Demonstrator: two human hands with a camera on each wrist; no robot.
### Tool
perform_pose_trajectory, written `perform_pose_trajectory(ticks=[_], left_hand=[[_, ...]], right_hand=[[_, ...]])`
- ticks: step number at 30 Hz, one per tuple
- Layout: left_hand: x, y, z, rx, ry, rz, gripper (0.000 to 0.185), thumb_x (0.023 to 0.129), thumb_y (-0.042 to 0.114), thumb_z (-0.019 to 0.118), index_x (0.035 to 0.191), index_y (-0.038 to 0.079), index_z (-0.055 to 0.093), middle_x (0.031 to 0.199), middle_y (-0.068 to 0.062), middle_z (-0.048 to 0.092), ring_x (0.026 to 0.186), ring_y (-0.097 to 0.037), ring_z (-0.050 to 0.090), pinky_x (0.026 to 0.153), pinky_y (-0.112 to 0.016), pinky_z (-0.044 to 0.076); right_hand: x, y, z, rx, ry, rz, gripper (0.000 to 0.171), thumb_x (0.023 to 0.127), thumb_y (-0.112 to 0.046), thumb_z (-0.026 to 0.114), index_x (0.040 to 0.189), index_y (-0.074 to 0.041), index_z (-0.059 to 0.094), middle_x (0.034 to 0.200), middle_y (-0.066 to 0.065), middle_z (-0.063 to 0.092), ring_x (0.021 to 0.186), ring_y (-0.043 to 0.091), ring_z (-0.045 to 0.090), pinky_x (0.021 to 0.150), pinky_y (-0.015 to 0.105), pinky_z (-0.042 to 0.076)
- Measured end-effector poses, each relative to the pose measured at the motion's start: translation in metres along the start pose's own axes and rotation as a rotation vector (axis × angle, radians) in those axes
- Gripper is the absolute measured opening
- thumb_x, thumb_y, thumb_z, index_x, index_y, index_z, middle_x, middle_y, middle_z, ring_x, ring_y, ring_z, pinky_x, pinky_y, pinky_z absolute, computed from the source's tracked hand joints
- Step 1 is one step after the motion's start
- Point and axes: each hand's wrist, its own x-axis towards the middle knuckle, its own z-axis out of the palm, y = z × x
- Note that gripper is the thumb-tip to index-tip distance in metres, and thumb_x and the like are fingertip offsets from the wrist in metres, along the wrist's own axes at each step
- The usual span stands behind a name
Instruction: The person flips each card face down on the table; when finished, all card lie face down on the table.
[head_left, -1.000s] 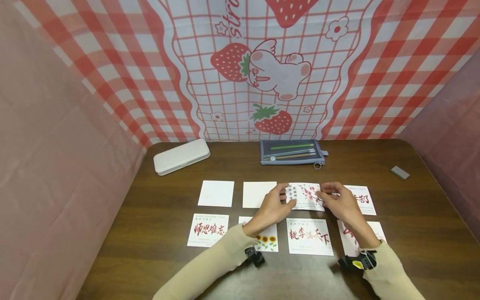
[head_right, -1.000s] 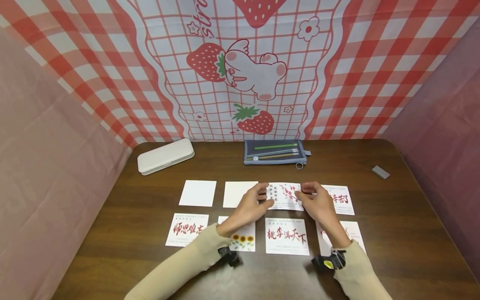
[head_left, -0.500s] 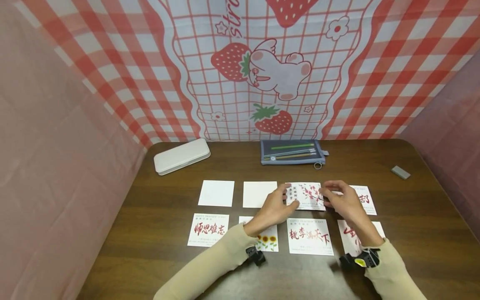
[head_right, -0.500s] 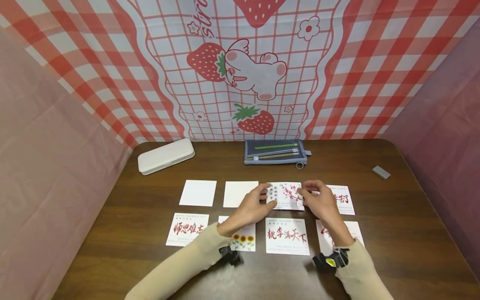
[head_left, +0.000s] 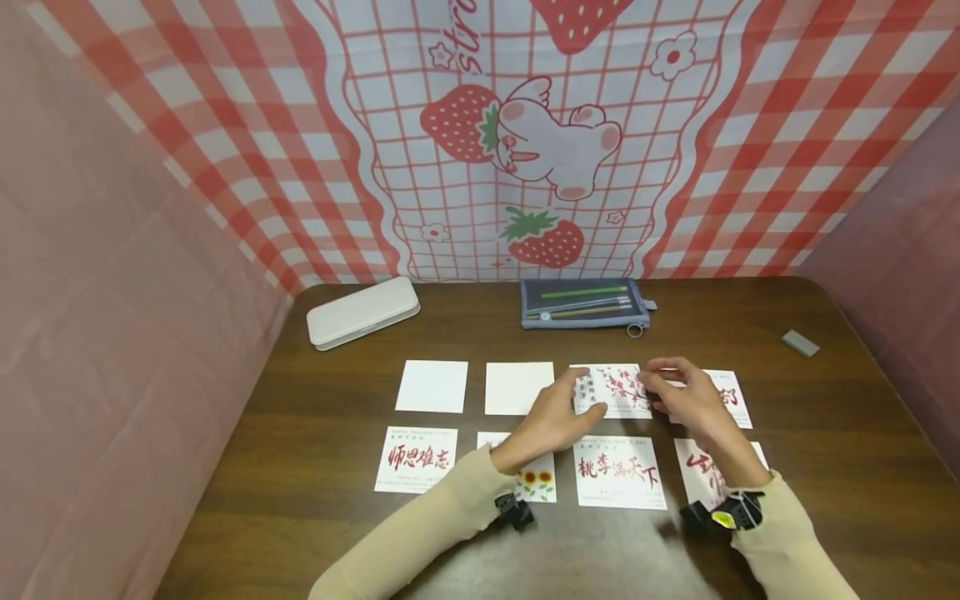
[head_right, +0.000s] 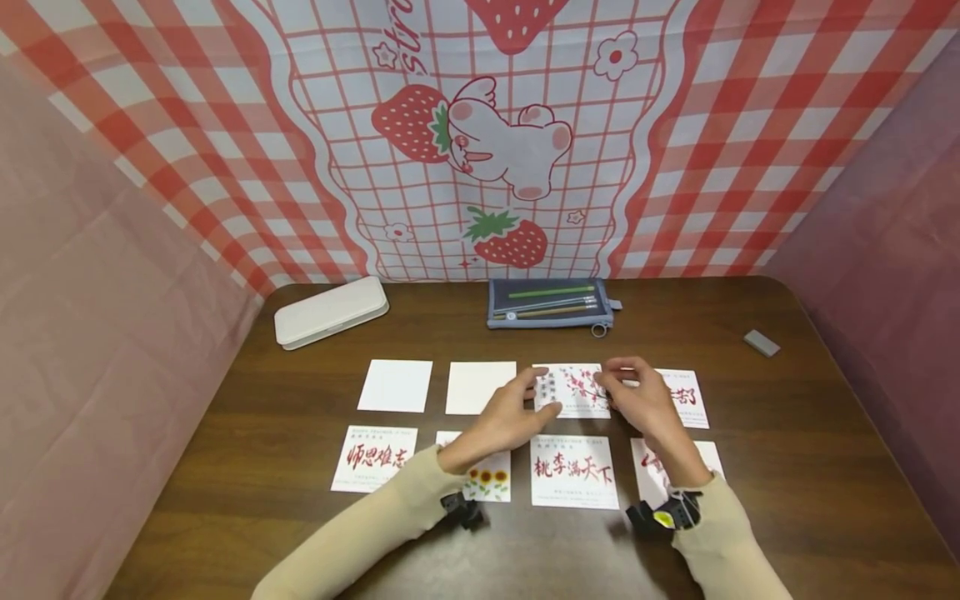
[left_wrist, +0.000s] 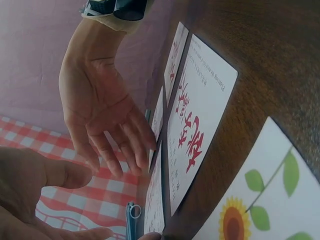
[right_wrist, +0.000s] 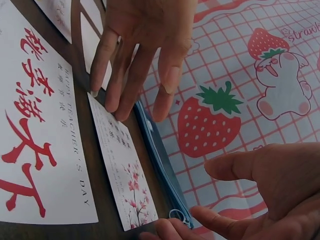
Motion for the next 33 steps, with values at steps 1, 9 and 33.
perform_pose_trajectory(ticks=[1,9,33], left_hand=[[0.0,0.0,0.0,-0.004,-0.001,-0.001,0.064,0.099,0.032,0.067,0.154,0.007,0.046,0.146,-0.021,0.061,0.128,-0.035,0.065,0.105,-0.041,0.056],[0.0,0.0,-0.001,0.006,-0.001,-0.006,0.065,0.099,0.034,0.067,0.154,0.008,0.046,0.147,-0.02,0.061,0.129,-0.035,0.064,0.107,-0.041,0.055],[-0.001,0.006,0.008,0.094,-0.05,0.006,0.066,0.107,0.052,0.049,0.16,0.013,0.042,0.161,-0.01,0.05,0.15,-0.028,0.047,0.127,-0.043,0.036]], right_hand=[[0.0,0.0,0.0,-0.009,-0.002,0.005,0.054,0.106,-0.028,0.059,0.145,0.007,0.046,0.143,0.031,0.053,0.097,0.0,0.063,0.083,0.021,0.061],[0.0,0.001,0.006,0.004,-0.006,0.032,0.054,0.106,-0.028,0.058,0.145,0.007,0.046,0.143,0.029,0.053,0.109,0.015,0.065,0.086,0.025,0.063],[0.002,-0.006,-0.008,0.211,-0.105,-0.017,0.051,0.109,-0.016,0.048,0.149,0.015,0.04,0.094,-0.019,0.066,0.084,-0.003,0.068,0.077,0.019,0.062]])
